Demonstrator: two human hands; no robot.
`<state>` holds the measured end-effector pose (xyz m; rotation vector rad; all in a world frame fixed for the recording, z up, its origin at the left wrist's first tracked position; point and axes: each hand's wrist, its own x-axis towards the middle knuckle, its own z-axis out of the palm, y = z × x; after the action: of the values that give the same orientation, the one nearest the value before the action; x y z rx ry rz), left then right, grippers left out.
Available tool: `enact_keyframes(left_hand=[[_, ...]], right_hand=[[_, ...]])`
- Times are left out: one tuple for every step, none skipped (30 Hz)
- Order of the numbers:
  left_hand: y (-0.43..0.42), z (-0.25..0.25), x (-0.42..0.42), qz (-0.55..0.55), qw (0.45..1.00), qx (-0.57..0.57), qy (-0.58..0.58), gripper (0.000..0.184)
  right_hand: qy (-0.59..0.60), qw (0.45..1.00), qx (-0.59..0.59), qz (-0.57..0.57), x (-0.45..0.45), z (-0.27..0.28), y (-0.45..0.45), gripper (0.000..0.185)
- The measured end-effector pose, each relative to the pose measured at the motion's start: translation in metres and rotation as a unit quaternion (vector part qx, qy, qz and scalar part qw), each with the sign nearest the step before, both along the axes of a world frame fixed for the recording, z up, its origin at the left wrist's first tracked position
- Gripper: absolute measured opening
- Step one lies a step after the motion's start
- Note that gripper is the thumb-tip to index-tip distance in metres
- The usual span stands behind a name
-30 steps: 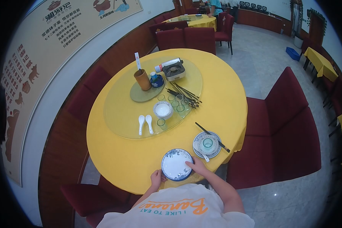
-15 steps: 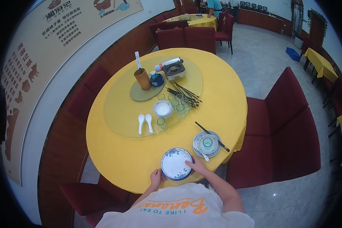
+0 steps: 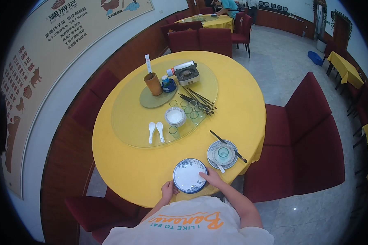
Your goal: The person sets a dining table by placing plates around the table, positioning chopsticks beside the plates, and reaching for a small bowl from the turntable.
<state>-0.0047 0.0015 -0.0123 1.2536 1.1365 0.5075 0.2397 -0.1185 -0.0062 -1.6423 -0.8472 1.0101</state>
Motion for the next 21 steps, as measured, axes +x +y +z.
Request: enact_keyframes(left_hand=[[0.000,0.001,0.000,0.000,1.000,-0.001,-0.003,0.030],[0.000,0.001,0.000,0.000,1.000,-0.002,-0.001,0.030],[0.000,0.001,0.000,0.000,1.000,-0.003,0.000,0.030],[0.000,0.001,0.000,-0.001,1.000,-0.004,0.001,0.030],[0.000,0.001,0.000,-0.001,1.000,-0.003,0.001,0.030],[0.000,0.002,0.000,-0.001,1.000,-0.003,0.001,0.030],[0.000,0.002,0.000,-0.001,1.000,-0.002,0.001,0.030],[0.000,0.002,0.000,-0.001,1.000,-0.002,0.002,0.031],[0.001,0.002,0.000,-0.001,1.000,-0.002,0.004,0.031],[0.001,0.001,0.000,-0.001,1.000,-0.002,0.005,0.031],[0.000,0.003,0.000,-0.001,1.000,-0.003,0.003,0.031],[0.000,0.004,0.000,-0.001,1.000,-0.004,0.001,0.031],[-0.001,0.005,0.000,-0.001,1.000,-0.006,0.000,0.031],[-0.001,0.004,0.000,-0.002,1.000,-0.001,0.002,0.031],[-0.001,0.004,0.000,-0.004,1.000,0.003,0.003,0.031],[-0.001,0.004,0.000,-0.005,1.000,0.008,0.005,0.031],[-0.001,0.005,0.001,-0.002,1.000,0.003,0.002,0.031],[-0.002,0.006,0.001,0.002,1.000,-0.001,0.000,0.030],[-0.002,0.007,0.001,0.006,1.000,-0.005,-0.003,0.030],[-0.002,0.006,0.001,0.006,1.000,-0.005,-0.003,0.030],[-0.002,0.005,0.001,0.005,1.000,-0.005,-0.003,0.030]], right_hand=[[-0.001,1.000,0.003,0.000,0.000,0.001,0.000,0.048],[-0.003,1.000,0.005,0.000,0.000,0.002,0.000,0.048],[-0.005,1.000,0.008,0.000,-0.001,0.004,0.000,0.048],[0.003,1.000,-0.005,0.000,0.000,0.005,0.000,0.051],[0.010,1.000,-0.018,0.001,0.000,0.009,-0.001,0.054],[0.018,0.999,-0.031,0.001,-0.001,0.011,-0.001,0.057],[0.021,0.999,-0.028,0.002,-0.001,0.013,-0.001,0.057],[0.024,0.999,-0.024,0.002,-0.001,0.014,-0.001,0.057],[0.027,0.999,-0.020,0.003,-0.001,0.014,-0.001,0.057],[0.025,0.999,-0.021,0.003,-0.001,0.015,-0.001,0.057],[0.024,0.999,-0.022,0.004,-0.001,0.016,-0.001,0.057],[0.023,0.999,-0.023,0.005,-0.001,0.016,-0.002,0.057],[0.023,0.999,-0.025,0.005,-0.001,0.015,-0.002,0.057],[0.023,0.999,-0.028,0.005,-0.001,0.013,-0.002,0.057],[0.024,0.999,-0.031,0.005,-0.001,0.011,-0.001,0.057],[0.019,1.000,-0.017,0.004,-0.001,0.008,-0.001,0.054],[0.014,1.000,-0.003,0.003,-0.001,0.005,-0.001,0.051],[0.009,1.000,0.011,0.001,-0.001,0.001,0.000,0.047],[0.007,1.000,0.012,0.003,-0.001,-0.002,0.000,0.047],[0.005,1.000,0.013,0.005,-0.001,0.001,0.001,0.047],[0.003,1.000,0.015,0.007,-0.001,0.003,0.001,0.047]])
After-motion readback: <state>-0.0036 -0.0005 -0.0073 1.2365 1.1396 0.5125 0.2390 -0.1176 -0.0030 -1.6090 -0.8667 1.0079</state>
